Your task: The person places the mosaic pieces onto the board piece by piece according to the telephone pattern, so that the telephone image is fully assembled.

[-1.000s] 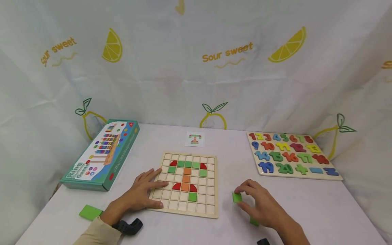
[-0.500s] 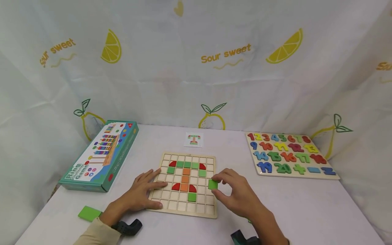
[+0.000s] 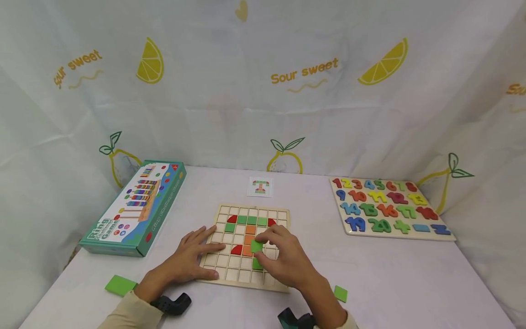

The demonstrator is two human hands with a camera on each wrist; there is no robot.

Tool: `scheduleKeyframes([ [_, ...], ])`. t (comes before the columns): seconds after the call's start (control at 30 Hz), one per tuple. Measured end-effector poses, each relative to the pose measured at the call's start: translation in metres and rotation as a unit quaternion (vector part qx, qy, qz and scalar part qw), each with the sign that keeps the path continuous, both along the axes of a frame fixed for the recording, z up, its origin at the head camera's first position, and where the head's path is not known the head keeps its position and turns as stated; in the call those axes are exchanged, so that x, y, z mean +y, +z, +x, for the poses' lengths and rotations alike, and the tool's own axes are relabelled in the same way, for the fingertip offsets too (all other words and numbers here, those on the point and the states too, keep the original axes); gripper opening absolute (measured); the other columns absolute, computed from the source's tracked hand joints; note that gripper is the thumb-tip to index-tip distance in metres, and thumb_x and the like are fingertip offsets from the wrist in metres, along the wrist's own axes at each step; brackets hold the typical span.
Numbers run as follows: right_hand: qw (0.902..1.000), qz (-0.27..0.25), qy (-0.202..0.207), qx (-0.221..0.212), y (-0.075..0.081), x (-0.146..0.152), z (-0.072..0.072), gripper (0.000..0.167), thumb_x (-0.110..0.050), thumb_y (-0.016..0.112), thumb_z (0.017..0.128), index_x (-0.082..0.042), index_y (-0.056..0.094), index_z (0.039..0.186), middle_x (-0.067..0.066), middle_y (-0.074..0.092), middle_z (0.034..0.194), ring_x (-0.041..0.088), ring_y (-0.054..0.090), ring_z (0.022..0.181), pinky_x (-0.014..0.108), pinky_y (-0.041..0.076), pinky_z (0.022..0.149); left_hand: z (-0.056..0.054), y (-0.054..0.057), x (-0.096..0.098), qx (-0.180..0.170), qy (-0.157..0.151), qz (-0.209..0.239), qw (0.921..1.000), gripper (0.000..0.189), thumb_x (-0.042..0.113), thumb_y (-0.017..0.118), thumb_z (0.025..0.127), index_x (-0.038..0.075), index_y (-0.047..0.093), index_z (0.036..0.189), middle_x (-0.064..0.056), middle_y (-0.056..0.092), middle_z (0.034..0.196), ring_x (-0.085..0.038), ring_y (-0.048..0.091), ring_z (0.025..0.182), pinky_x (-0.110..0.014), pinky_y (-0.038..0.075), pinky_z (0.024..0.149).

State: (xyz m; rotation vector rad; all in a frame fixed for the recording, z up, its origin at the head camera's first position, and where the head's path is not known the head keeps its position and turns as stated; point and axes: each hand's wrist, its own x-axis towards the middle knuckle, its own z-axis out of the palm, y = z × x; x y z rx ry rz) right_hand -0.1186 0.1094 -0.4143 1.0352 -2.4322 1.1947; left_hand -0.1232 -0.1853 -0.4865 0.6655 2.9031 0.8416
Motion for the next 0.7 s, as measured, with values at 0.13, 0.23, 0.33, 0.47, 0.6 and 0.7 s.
scheduleKeyframes([
  [0.13,1.0,-0.007,0.001,0.001,-0.017,-0.011,-0.003,0.03,-0.003,0.08,0.076,-0.015,0.069,0.1,-0.011,0.059,0.1,0.01,0.055,0.095,0.038,0.052,0.076,0.0,0.0,0.0,0.006,0.0,0.002,1.0,0.076,0.068,0.074,0.067,0.029,0.062,0.132,-0.006,0.025,0.157,-0.035,0.012,0.143,-0.055,0.006,0.109],
  [0.23,0.9999,0.001,-0.011,0.003,-0.031,-0.017,-0.005,0.029,-0.003,0.082,0.074,-0.016,0.069,0.097,-0.012,0.057,0.098,0.009,0.051,0.095,0.034,0.05,0.077,0.0,0.0,0.0,0.007,-0.001,0.002,1.0,0.076,0.067,0.074,0.067,0.029,0.062,0.132,-0.006,0.025,0.157,-0.035,0.013,0.143,-0.055,0.006,0.109],
  [0.33,0.9995,0.017,-0.026,0.006,-0.044,-0.021,-0.008,0.026,-0.006,0.082,0.073,-0.017,0.07,0.094,-0.012,0.054,0.095,0.009,0.045,0.092,0.029,0.045,0.075,0.0,0.0,0.0,0.011,-0.001,-0.001,0.9999,0.076,0.068,0.074,0.068,0.029,0.062,0.132,-0.007,0.025,0.156,-0.035,0.013,0.142,-0.055,0.006,0.109],
  [0.47,0.9983,0.04,-0.042,-0.006,-0.057,-0.024,-0.009,0.024,-0.01,0.082,0.073,-0.018,0.071,0.092,-0.012,0.05,0.095,0.01,0.039,0.09,0.03,0.04,0.073,0.0,-0.001,0.0,0.015,-0.001,-0.006,0.9999,0.076,0.068,0.073,0.068,0.029,0.062,0.132,-0.008,0.026,0.156,-0.036,0.014,0.142,-0.057,0.007,0.109],
  [0.6,0.9964,0.057,-0.048,-0.038,-0.063,-0.027,-0.008,0.022,-0.013,0.081,0.073,-0.02,0.071,0.092,-0.012,0.047,0.098,0.011,0.038,0.094,0.034,0.039,0.076,0.0,0.0,-0.001,0.012,-0.003,-0.009,0.9999,0.076,0.069,0.073,0.068,0.029,0.062,0.133,-0.008,0.026,0.156,-0.036,0.014,0.142,-0.057,0.008,0.109],
  [0.7,0.9958,0.068,-0.047,-0.038,-0.065,-0.028,-0.009,0.021,-0.014,0.08,0.073,-0.02,0.072,0.092,-0.01,0.048,0.099,0.013,0.038,0.095,0.037,0.039,0.078,-0.001,0.001,-0.001,0.009,-0.004,-0.007,0.9999,0.076,0.069,0.072,0.069,0.029,0.062,0.133,-0.007,0.025,0.156,-0.036,0.013,0.142,-0.057,0.007,0.109],
])
